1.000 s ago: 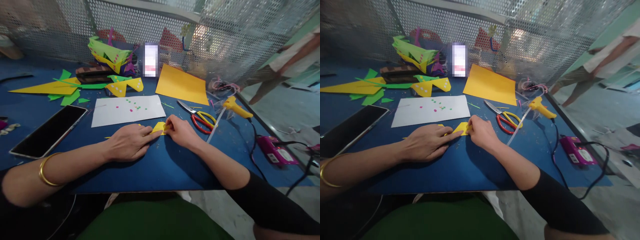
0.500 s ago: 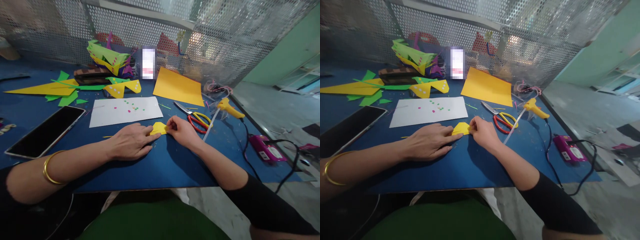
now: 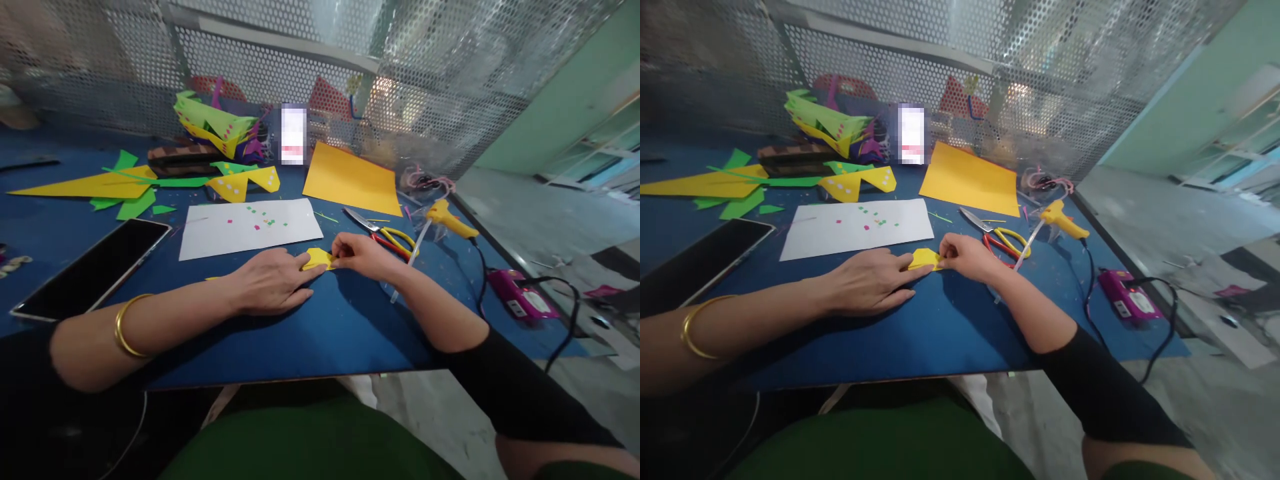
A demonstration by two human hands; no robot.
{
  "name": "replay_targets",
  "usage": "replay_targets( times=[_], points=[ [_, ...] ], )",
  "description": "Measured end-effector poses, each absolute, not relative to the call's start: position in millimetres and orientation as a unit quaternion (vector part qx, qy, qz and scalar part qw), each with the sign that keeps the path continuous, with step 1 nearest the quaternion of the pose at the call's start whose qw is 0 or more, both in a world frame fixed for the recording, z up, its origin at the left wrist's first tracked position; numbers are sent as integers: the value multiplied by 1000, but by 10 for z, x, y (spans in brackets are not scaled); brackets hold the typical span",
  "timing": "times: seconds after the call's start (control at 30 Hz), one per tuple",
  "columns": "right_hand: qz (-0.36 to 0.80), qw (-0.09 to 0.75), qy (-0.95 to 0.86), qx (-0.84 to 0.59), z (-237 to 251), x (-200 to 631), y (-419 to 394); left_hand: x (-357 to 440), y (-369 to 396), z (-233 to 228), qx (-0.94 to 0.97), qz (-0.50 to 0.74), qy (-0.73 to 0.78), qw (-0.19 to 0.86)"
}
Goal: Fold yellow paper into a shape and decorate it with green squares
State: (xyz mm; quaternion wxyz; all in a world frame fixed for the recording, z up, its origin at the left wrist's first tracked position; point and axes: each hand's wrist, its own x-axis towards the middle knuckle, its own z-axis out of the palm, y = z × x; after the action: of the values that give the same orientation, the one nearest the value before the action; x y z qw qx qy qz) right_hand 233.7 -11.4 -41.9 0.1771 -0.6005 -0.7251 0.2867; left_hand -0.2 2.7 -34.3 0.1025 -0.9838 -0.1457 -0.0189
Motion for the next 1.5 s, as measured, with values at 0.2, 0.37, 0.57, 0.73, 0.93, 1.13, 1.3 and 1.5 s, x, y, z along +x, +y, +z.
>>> replay_targets(
  times=[0.2,0.37,0.57,0.73,0.93,1.13,1.3,1.5],
  points=[
    [273,304,-711,-572,-486,2524,-273,-28,21,-376,-984,-31,-143,104],
    [256,293,-706,-592,-553,2442,-291,-25,16,-362,-983,-29,-148,100],
    [228,238,-694,-640,-515,2361,-259,-12,25,-379,-984,-24,-145,98],
    [201,109,-696,-681,-399,2299,-119,-13,35,-385,-984,-19,-147,96],
    [253,149,-693,-658,-403,2345,-156,-11,7,-388,-981,-26,-157,106],
    [289,317,-648,-630,-435,2412,-185,15,-14,-376,-981,-28,-160,107],
    [-115,243,-740,-616,-427,2134,-76,22,-5,-378,-980,-39,-158,114],
    [-275,101,-767,-570,-559,1860,-20,39,-8,-374,-982,-30,-155,102]
  ],
)
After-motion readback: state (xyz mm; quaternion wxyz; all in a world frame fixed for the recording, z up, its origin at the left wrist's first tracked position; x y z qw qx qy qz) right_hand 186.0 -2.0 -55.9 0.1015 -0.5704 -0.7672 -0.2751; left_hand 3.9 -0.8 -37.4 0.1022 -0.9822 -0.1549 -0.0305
